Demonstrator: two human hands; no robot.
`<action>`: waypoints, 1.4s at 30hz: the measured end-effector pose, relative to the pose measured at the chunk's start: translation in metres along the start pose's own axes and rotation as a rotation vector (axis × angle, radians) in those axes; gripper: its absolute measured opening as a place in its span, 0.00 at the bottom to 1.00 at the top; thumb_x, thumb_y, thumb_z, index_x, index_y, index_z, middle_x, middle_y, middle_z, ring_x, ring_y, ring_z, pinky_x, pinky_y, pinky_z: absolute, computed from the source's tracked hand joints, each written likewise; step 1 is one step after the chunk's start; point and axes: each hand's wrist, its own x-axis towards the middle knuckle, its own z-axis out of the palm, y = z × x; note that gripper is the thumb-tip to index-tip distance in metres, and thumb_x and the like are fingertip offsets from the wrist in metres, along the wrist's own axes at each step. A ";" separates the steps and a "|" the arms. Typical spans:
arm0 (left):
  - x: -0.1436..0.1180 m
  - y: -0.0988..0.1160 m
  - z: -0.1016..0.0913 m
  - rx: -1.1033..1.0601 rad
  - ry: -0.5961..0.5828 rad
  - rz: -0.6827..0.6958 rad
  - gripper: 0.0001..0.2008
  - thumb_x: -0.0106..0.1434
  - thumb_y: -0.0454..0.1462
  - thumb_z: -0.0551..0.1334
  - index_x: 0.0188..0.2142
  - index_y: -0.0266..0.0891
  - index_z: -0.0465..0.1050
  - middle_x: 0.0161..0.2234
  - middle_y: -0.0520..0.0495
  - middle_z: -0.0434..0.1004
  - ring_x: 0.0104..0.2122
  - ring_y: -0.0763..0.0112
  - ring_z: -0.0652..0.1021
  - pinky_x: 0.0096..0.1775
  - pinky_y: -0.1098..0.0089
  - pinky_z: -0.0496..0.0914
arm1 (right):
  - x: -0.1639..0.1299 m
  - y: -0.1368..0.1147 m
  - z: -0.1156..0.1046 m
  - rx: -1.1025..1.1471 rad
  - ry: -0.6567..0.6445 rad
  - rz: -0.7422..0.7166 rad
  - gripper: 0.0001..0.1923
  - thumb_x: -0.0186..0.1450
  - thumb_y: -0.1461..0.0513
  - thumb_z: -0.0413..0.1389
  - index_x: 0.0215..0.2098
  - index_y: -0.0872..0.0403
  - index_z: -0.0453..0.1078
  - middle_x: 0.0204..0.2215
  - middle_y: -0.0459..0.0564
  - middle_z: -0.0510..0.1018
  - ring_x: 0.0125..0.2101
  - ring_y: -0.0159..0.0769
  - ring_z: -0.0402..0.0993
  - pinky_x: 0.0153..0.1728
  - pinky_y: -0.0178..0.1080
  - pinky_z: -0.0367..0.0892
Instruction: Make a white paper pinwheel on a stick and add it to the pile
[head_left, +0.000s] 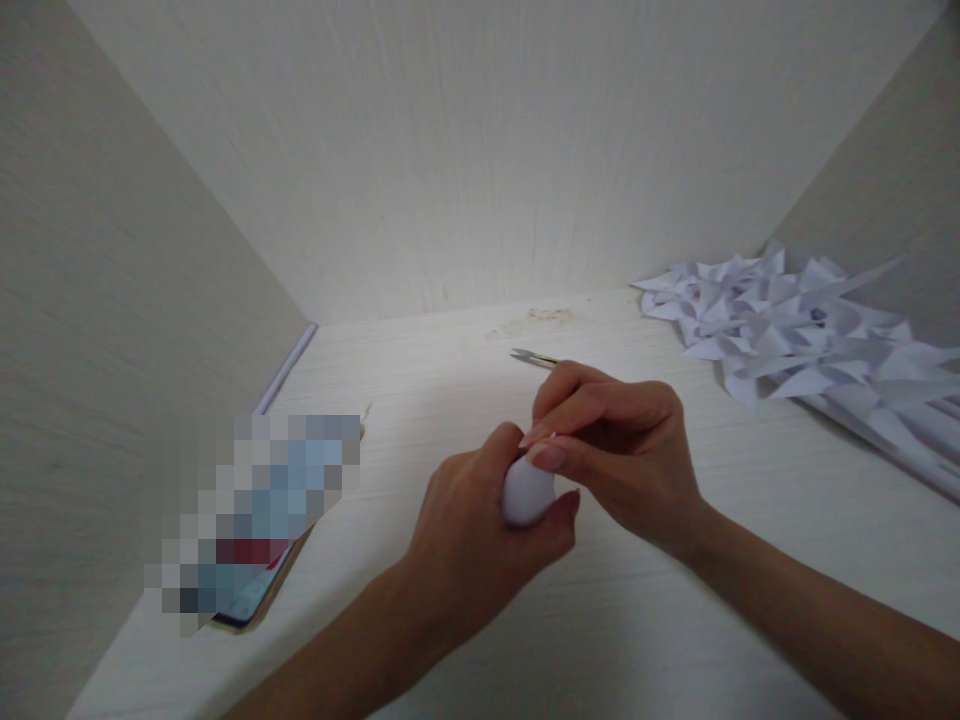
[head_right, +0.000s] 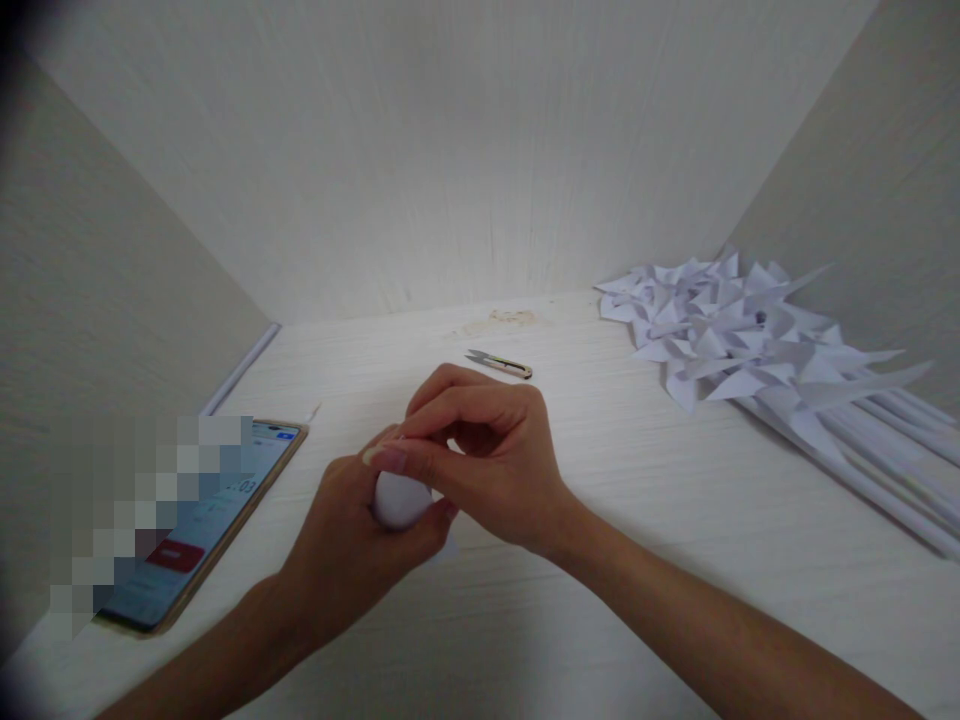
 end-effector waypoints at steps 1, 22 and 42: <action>0.000 0.000 0.000 0.009 0.004 0.000 0.07 0.50 0.39 0.59 0.29 0.41 0.65 0.20 0.53 0.72 0.24 0.69 0.75 0.25 0.71 0.67 | 0.000 0.000 0.000 -0.014 0.000 -0.003 0.05 0.48 0.60 0.64 0.18 0.50 0.74 0.19 0.43 0.70 0.19 0.26 0.65 0.18 0.32 0.63; 0.006 -0.010 0.000 0.065 0.055 -0.049 0.09 0.51 0.40 0.59 0.32 0.40 0.67 0.22 0.52 0.74 0.20 0.71 0.73 0.22 0.72 0.63 | 0.000 0.012 0.003 -0.046 0.052 0.081 0.07 0.50 0.60 0.63 0.19 0.53 0.71 0.19 0.43 0.71 0.22 0.26 0.66 0.22 0.32 0.63; 0.010 -0.015 -0.005 0.127 -0.043 -0.138 0.11 0.53 0.43 0.60 0.33 0.40 0.70 0.26 0.49 0.77 0.25 0.66 0.75 0.26 0.69 0.65 | -0.002 0.016 0.002 -0.249 0.074 0.183 0.10 0.52 0.62 0.60 0.17 0.56 0.67 0.16 0.42 0.69 0.19 0.25 0.64 0.19 0.30 0.61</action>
